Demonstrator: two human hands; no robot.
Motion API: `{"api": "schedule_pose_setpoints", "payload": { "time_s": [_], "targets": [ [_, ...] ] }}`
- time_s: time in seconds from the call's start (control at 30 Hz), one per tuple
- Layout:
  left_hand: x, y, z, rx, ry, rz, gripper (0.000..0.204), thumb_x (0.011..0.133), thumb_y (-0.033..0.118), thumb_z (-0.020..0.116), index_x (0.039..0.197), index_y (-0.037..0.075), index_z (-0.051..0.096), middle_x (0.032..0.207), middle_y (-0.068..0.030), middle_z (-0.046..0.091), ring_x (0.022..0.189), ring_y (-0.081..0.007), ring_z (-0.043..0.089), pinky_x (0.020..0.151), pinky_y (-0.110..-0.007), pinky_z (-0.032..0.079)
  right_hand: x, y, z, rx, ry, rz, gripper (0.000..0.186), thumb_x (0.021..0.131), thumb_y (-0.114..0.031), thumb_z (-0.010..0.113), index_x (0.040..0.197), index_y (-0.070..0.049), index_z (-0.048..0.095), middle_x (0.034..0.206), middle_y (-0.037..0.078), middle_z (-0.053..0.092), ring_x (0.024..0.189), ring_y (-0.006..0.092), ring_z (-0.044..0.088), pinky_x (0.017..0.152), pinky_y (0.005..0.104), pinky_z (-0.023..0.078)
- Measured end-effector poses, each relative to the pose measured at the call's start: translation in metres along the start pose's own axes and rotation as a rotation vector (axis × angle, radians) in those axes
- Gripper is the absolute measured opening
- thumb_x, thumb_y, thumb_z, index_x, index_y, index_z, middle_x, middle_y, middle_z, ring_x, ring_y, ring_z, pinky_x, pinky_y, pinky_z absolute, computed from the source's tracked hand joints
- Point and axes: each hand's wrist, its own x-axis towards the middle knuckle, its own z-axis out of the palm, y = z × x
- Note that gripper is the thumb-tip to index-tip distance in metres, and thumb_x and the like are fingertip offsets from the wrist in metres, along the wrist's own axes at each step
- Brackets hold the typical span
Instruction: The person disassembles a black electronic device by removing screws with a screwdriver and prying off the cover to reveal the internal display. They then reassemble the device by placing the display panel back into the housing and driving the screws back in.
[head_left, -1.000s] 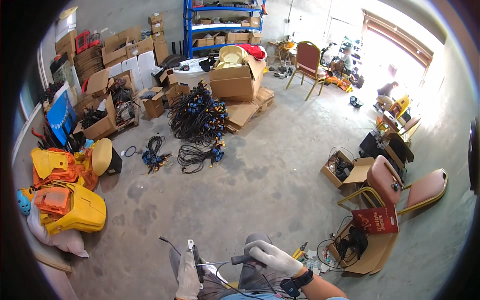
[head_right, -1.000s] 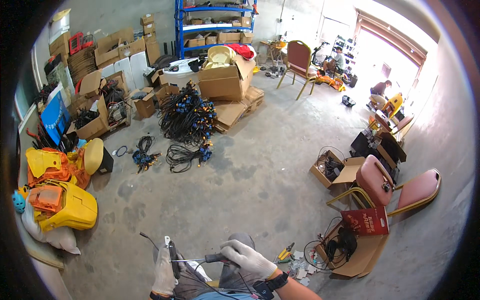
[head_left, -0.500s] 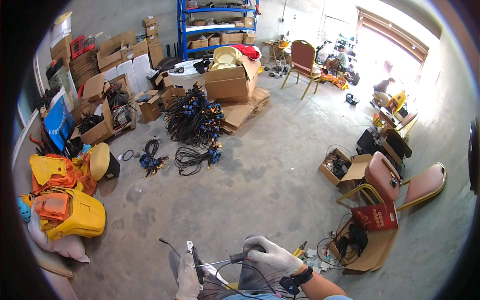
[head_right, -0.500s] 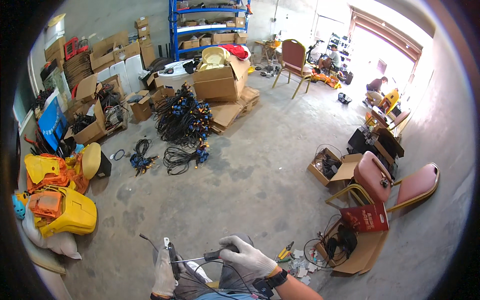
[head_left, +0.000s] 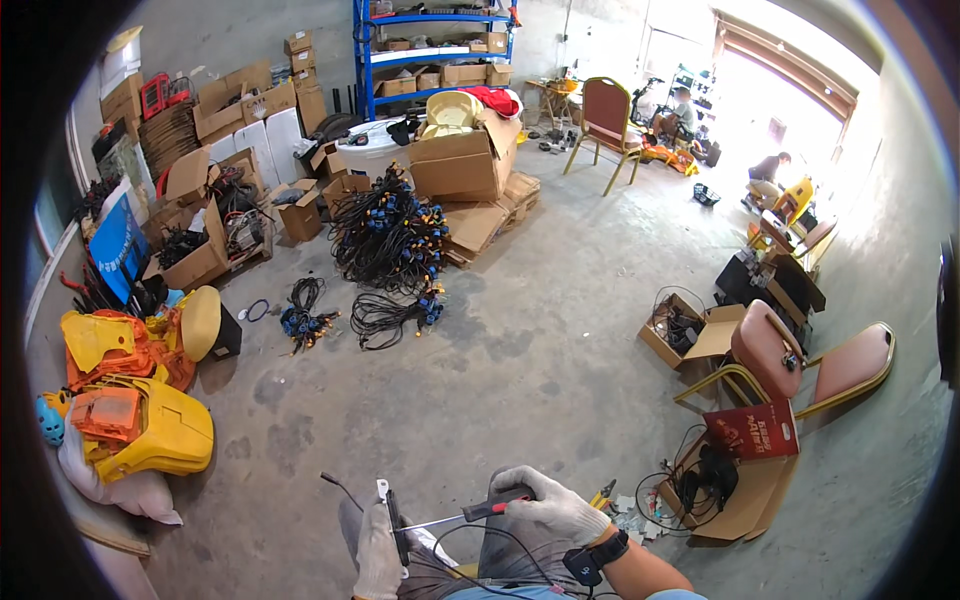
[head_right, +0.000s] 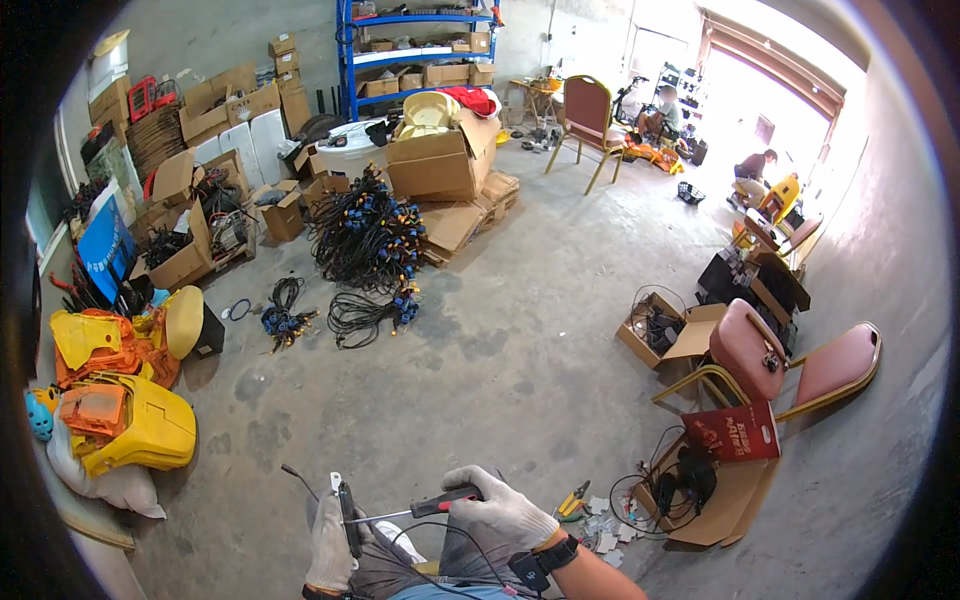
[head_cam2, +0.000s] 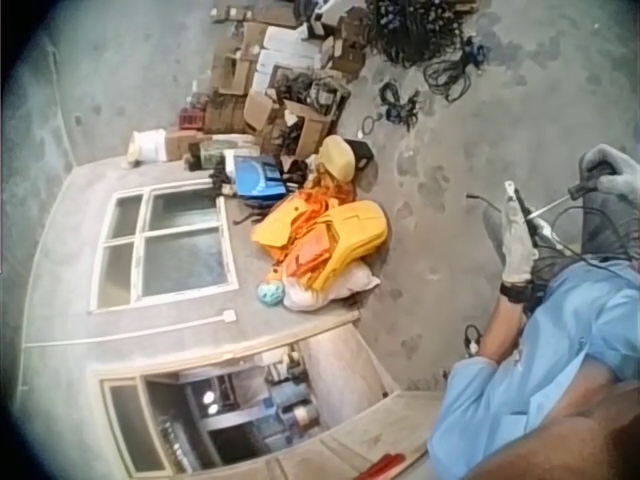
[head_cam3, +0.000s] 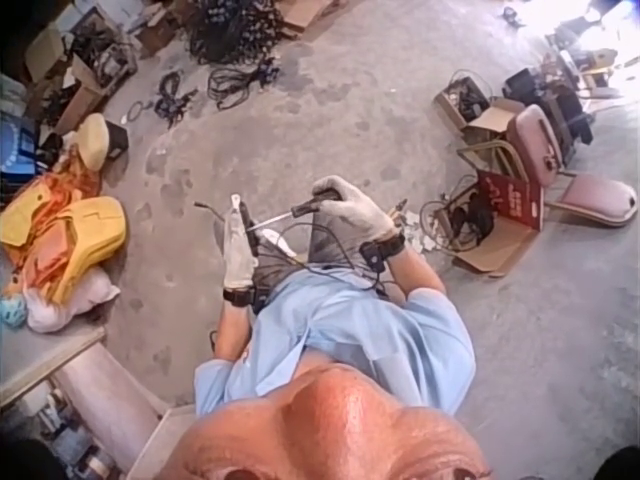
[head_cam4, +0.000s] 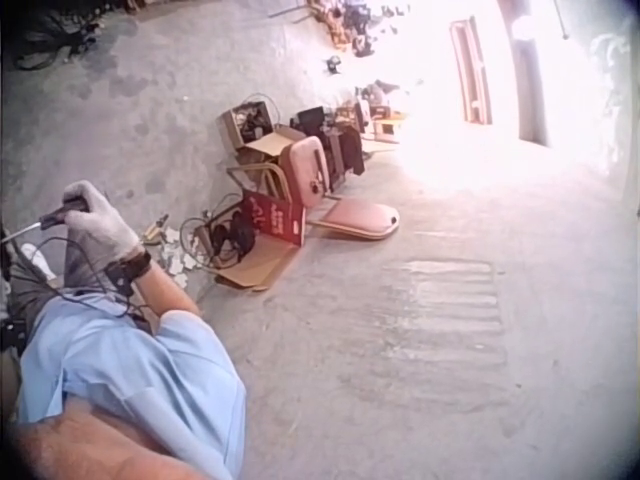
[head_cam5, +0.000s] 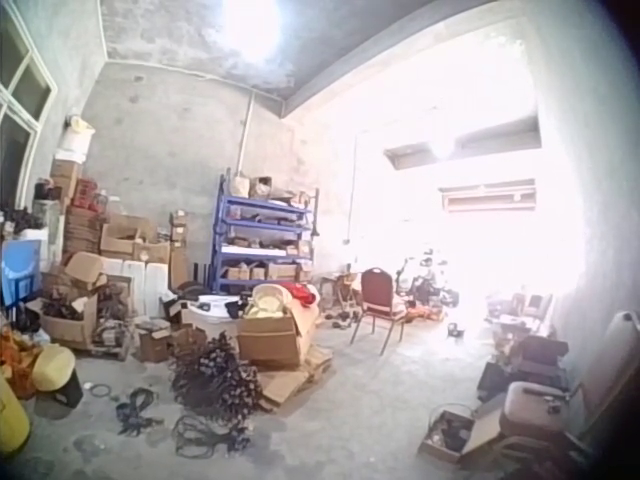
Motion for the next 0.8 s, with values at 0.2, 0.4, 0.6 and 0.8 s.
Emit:
{"api": "schedule_pose_setpoints", "payload": {
  "time_s": [0.2,0.4,0.6,0.8],
  "targets": [
    [-0.001,0.004,0.001,-0.042,-0.008,0.006,0.044,0.118,0.049,0.038,0.114,0.009,0.058,0.081,-0.0056,0.066,0.062,-0.0155,0.065,0.056,-0.031,0.055,-0.001,-0.002,-0.005,-0.216,-0.191,-0.04,0.046,0.103,-0.025,0.067,0.142,-0.001,0.059,0.127,0.01,0.068,0.114,0.0186,0.066,0.099,0.0333,0.053],
    [-0.001,0.003,0.0,-0.054,-0.064,-0.013,0.05,0.117,0.044,0.042,0.15,0.009,0.052,0.088,-0.0059,0.065,0.063,-0.014,0.066,0.056,-0.03,0.058,0.0,-0.007,-0.001,0.123,-0.043,0.171,0.043,0.104,-0.021,0.066,0.141,-0.002,0.061,0.125,0.008,0.067,0.119,0.0168,0.062,0.104,0.0327,0.049],
    [0.003,-0.005,-0.003,-0.028,-0.031,0.001,0.046,0.117,0.051,0.041,0.114,0.009,0.059,0.084,-0.0057,0.067,0.061,-0.0153,0.066,0.055,-0.03,0.056,-0.003,-0.011,0.001,-0.006,0.021,0.028,0.043,0.106,-0.023,0.064,0.142,-0.002,0.06,0.12,0.007,0.068,0.113,0.0161,0.062,0.101,0.0313,0.05],
    [0.003,-0.005,-0.003,-0.061,-0.039,0.002,0.046,0.116,0.053,0.043,0.115,0.01,0.06,0.085,-0.0057,0.068,0.063,-0.0151,0.068,0.056,-0.03,0.058,-0.002,-0.006,-0.007,-0.241,-0.176,-0.148,0.044,0.104,-0.024,0.068,0.141,-0.002,0.06,0.118,0.008,0.069,0.105,0.0204,0.07,0.091,0.032,0.055]
  ]
}}
